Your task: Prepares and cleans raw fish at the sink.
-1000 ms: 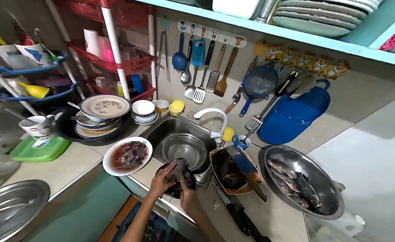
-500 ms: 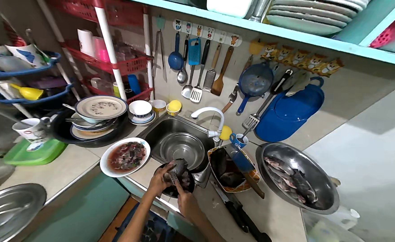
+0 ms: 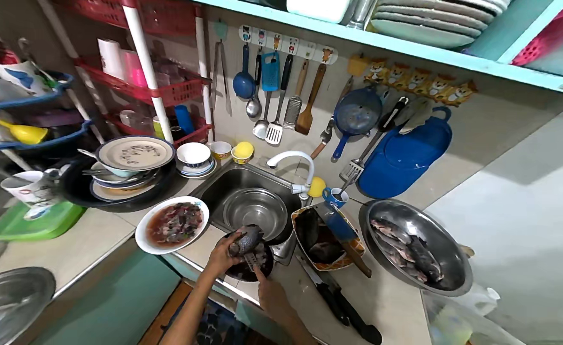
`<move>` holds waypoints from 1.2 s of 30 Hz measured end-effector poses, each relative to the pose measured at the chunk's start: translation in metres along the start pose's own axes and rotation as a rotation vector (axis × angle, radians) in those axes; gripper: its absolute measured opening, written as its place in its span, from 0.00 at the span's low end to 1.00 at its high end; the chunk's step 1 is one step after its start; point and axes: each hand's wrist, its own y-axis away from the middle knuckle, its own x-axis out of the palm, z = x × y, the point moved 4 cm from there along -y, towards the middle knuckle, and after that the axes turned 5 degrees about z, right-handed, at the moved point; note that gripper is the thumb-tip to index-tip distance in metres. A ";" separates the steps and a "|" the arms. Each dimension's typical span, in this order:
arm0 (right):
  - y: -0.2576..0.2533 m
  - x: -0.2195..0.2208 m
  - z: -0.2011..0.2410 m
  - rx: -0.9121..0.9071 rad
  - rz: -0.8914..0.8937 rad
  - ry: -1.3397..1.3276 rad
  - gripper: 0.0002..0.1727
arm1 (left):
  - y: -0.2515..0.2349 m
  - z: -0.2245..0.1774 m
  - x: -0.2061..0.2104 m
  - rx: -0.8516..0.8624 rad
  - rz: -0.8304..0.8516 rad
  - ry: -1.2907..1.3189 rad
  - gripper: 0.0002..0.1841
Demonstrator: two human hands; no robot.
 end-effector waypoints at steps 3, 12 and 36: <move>-0.009 -0.021 0.000 -0.036 -0.114 -0.063 0.36 | -0.001 0.000 -0.001 -0.013 0.040 0.002 0.49; -0.005 0.007 0.005 -0.064 -0.052 -0.127 0.37 | -0.001 0.002 -0.002 -0.036 0.032 -0.005 0.48; -0.046 -0.047 0.003 -0.147 -0.229 -0.348 0.34 | -0.002 -0.002 0.000 -0.108 0.006 -0.033 0.49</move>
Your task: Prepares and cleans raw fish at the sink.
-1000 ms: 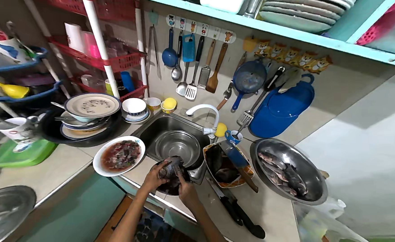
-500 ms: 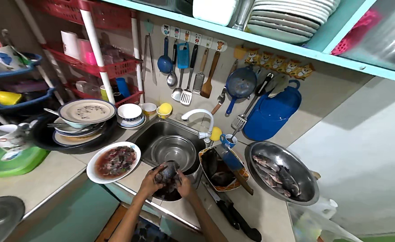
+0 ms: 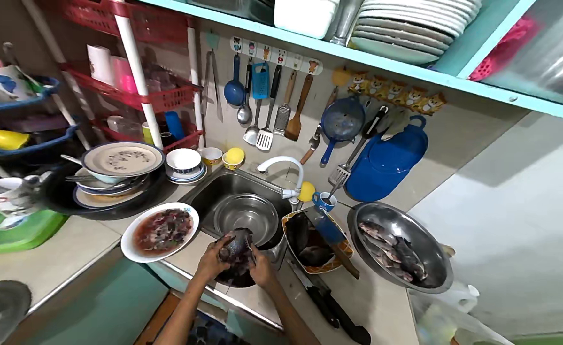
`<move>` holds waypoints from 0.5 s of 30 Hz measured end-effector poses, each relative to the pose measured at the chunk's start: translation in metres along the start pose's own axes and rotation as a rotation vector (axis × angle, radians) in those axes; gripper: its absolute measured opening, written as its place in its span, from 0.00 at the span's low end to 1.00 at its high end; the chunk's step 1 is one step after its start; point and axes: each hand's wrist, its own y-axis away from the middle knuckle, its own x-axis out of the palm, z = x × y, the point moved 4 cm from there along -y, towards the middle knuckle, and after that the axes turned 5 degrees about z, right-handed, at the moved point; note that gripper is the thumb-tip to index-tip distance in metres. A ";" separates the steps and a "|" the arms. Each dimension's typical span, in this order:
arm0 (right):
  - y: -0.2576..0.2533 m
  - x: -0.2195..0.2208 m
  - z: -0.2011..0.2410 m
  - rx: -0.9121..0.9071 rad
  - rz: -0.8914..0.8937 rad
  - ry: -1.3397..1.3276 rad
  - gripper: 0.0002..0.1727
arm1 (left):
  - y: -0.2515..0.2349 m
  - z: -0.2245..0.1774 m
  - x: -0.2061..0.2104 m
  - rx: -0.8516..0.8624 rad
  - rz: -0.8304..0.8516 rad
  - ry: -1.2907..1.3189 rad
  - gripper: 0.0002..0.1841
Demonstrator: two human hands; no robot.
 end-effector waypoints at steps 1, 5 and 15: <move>-0.003 0.003 0.000 0.027 0.019 0.024 0.35 | 0.000 0.000 0.001 0.001 -0.004 0.000 0.49; 0.026 0.029 0.007 -0.024 0.064 0.024 0.35 | 0.000 0.005 0.000 0.012 -0.018 0.023 0.50; 0.089 -0.039 -0.041 -0.026 -0.073 -0.204 0.33 | 0.012 0.004 -0.004 0.166 0.021 -0.006 0.49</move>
